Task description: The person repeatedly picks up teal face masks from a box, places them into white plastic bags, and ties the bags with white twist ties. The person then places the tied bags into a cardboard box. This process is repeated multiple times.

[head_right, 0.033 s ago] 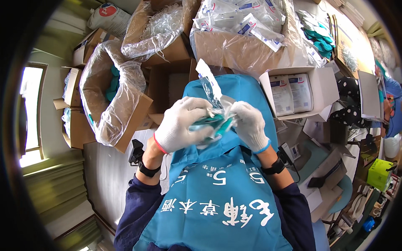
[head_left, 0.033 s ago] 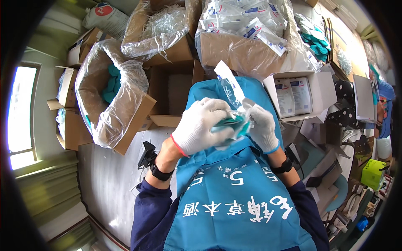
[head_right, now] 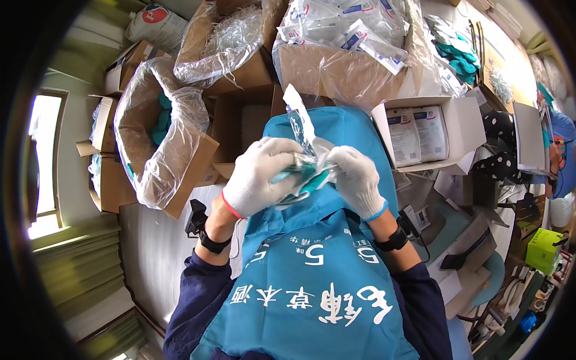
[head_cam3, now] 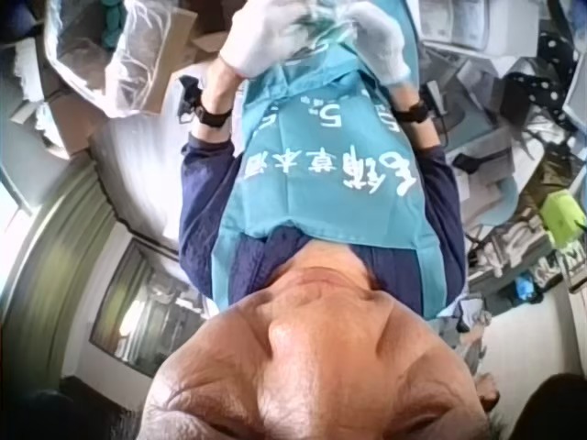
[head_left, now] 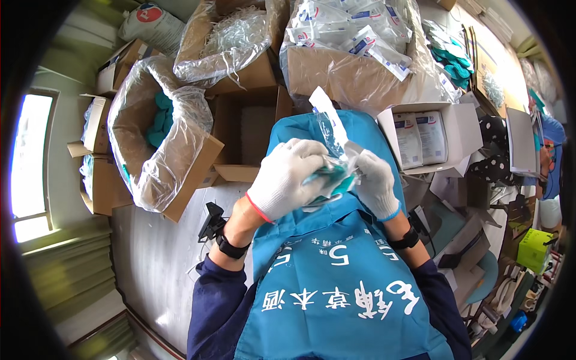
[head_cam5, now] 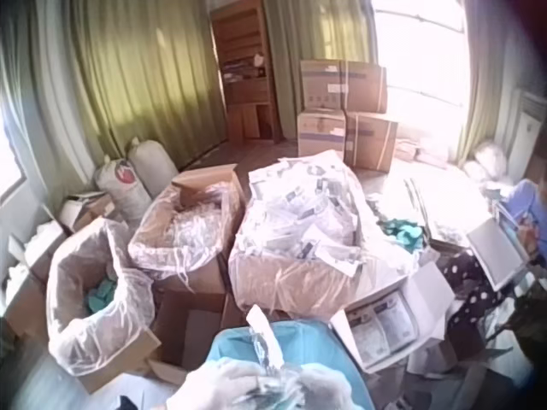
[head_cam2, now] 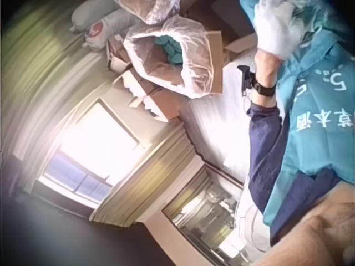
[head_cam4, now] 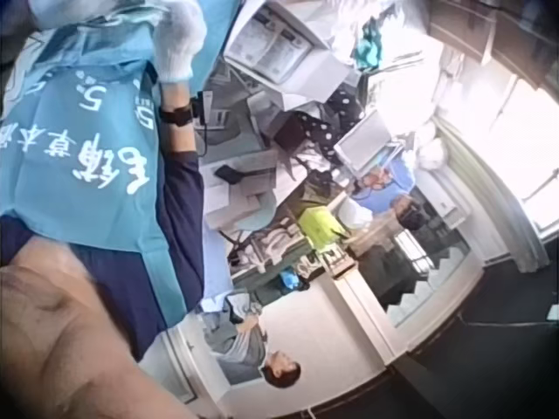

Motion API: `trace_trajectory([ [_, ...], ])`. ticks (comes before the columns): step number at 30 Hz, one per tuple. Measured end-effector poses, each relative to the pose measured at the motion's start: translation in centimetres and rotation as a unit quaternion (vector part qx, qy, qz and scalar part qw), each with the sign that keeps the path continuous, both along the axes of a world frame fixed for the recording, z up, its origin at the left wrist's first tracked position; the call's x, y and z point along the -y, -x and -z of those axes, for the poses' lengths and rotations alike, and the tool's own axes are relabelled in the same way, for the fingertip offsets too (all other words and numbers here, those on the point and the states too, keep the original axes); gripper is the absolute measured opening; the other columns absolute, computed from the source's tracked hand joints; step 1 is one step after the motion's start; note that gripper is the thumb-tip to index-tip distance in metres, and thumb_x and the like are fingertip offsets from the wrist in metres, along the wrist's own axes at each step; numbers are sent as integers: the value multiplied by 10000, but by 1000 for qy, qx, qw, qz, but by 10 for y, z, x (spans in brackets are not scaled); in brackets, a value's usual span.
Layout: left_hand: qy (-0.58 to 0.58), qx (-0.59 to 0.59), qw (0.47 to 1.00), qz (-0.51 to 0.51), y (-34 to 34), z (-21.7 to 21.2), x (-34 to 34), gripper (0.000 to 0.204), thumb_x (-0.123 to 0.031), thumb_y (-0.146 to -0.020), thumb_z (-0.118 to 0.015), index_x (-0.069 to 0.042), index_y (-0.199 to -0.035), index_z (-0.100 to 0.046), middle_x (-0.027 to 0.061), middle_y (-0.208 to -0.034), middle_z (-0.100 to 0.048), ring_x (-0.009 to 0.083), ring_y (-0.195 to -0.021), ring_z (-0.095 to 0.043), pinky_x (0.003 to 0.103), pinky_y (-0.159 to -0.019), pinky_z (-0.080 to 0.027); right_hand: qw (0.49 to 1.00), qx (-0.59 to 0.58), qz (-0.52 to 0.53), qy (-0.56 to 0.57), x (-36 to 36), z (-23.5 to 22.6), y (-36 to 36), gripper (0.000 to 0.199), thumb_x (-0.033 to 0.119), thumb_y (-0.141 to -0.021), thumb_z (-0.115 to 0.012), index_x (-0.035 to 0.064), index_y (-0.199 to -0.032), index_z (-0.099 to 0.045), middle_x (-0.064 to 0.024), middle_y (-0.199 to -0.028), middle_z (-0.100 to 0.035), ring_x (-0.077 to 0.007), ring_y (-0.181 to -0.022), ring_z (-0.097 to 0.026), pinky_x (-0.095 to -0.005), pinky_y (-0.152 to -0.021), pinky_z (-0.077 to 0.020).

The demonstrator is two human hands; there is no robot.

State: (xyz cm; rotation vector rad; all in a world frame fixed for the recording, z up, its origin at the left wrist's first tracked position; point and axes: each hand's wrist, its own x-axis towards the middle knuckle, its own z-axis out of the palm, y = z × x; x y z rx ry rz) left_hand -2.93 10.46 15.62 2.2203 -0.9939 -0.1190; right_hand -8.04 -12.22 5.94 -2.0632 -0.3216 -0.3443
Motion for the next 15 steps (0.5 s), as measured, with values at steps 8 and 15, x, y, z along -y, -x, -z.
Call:
trace_trajectory([
  [8, 163, 222, 924, -264, -2, -35, -40, 316, 74, -686, -679, -2, -979, -771, 168, -1191, -665, 305, -1138, -622, 390, -994, -474, 999, -5, 47, 16, 7, 24, 3, 246, -3, -717, -733, 84, -945, -704, -95, -912, -700, -304, -811, -691, -364, -715, -560],
  [15, 114, 56, 970, -207, 13, -50, -51, 256, 46, -714, -532, -12, -883, -716, 134, -779, -687, 253, -682, -683, 309, -700, -540, 970, 122, 65, 200, 13, 9, 0, 309, 0, -693, -716, 103, -981, -670, -83, -943, -684, -307, -865, -674, -388, -758, -556],
])
